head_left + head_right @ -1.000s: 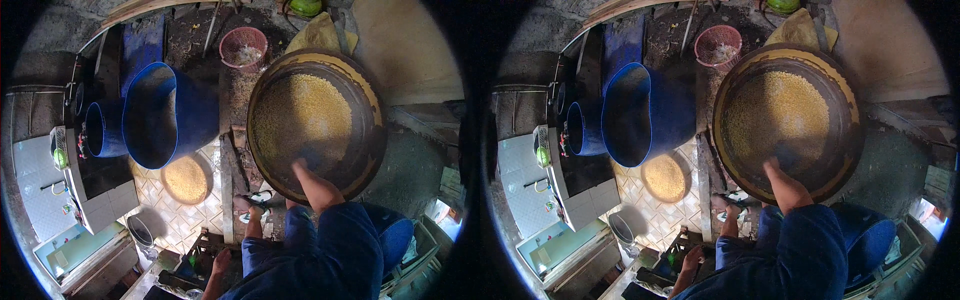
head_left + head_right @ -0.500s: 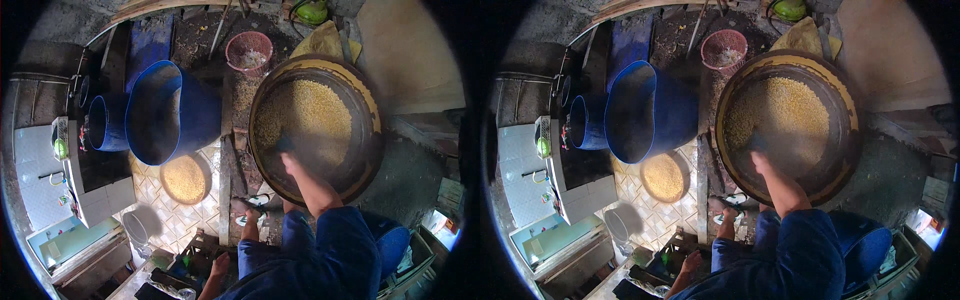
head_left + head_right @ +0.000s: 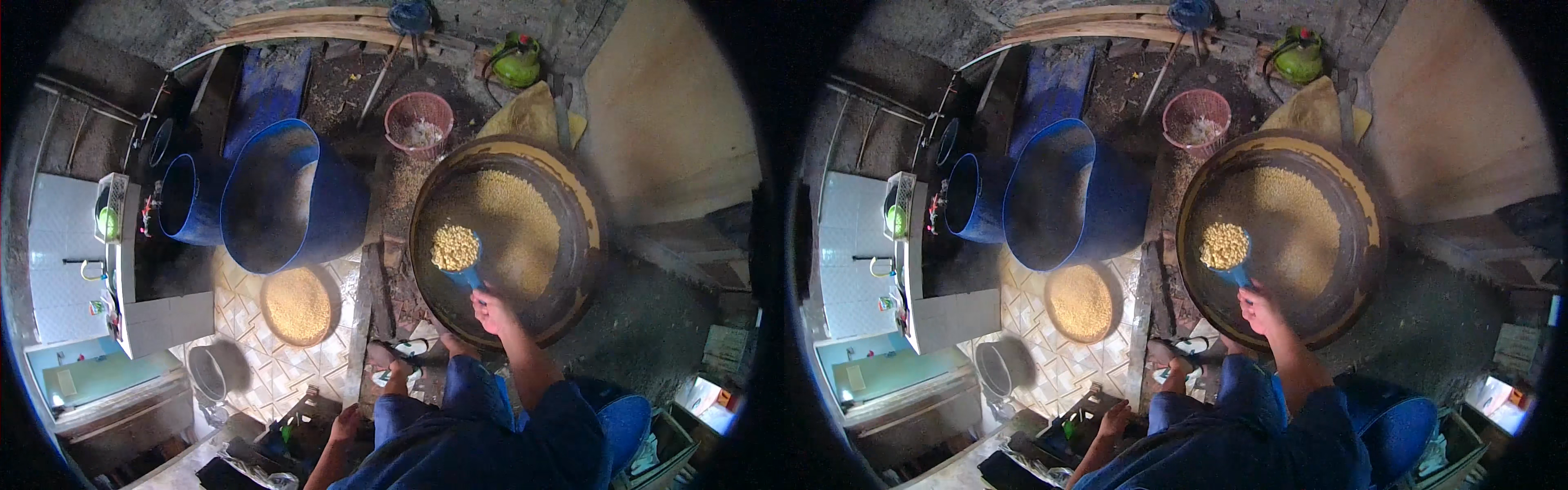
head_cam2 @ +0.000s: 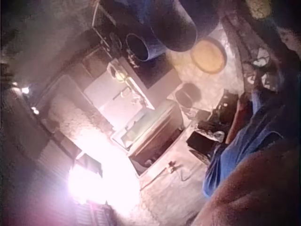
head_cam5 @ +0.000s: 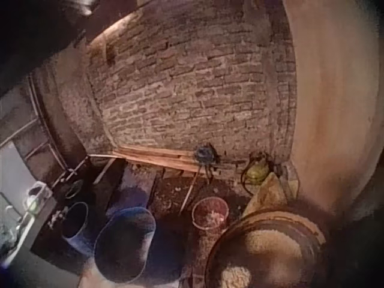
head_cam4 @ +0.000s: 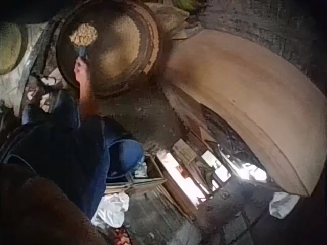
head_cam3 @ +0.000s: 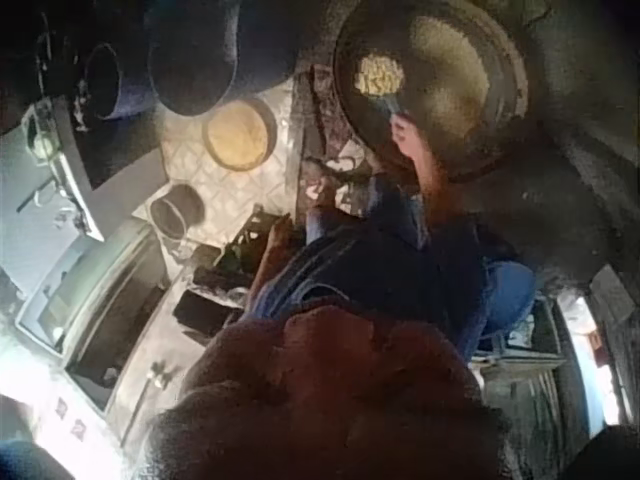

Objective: The person scoops yellow corn kernels from a large wooden barrel using a blue plastic scoop and transfers them into a woven tray on the floor.

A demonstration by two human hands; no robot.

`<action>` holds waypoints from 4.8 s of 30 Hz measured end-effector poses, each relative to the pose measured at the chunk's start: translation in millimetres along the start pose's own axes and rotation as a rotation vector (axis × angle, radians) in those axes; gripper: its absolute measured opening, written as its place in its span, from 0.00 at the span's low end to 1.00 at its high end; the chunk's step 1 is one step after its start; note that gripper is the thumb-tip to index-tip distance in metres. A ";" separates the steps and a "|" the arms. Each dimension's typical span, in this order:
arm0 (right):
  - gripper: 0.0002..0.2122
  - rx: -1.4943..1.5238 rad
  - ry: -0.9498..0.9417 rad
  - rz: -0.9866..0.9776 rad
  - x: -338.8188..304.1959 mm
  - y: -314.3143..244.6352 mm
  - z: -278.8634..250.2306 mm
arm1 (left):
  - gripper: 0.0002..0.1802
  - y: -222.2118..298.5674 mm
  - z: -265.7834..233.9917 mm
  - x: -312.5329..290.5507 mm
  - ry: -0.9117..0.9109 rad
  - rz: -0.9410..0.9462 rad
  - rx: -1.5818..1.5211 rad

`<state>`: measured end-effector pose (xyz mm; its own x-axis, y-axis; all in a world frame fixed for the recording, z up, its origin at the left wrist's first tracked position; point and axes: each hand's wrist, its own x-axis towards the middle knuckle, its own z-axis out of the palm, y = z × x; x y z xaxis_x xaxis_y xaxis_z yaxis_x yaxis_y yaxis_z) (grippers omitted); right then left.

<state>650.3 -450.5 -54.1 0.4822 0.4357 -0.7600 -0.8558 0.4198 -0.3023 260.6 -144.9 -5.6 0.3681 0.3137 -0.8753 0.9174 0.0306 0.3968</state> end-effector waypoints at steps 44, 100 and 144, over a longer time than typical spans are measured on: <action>0.11 -2.319 -0.501 -0.787 98.6 320.0 408.1 | 0.23 -250.0 112.6 -61.4 0.434 -0.311 -1.105; 0.13 -0.174 1.089 0.029 115.2 31.6 -120.0 | 0.23 -31.6 -34.1 18.1 0.017 -0.012 -0.243; 0.09 0.033 0.020 0.095 40.3 9.1 -16.9 | 0.22 -4.8 -7.5 -1.2 0.037 0.019 0.094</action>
<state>658.8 -442.6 -97.2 0.3949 0.4588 -0.7960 -0.8906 0.4038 -0.2091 254.7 -138.3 -4.4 0.3811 0.3479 -0.8566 0.9212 -0.0644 0.3837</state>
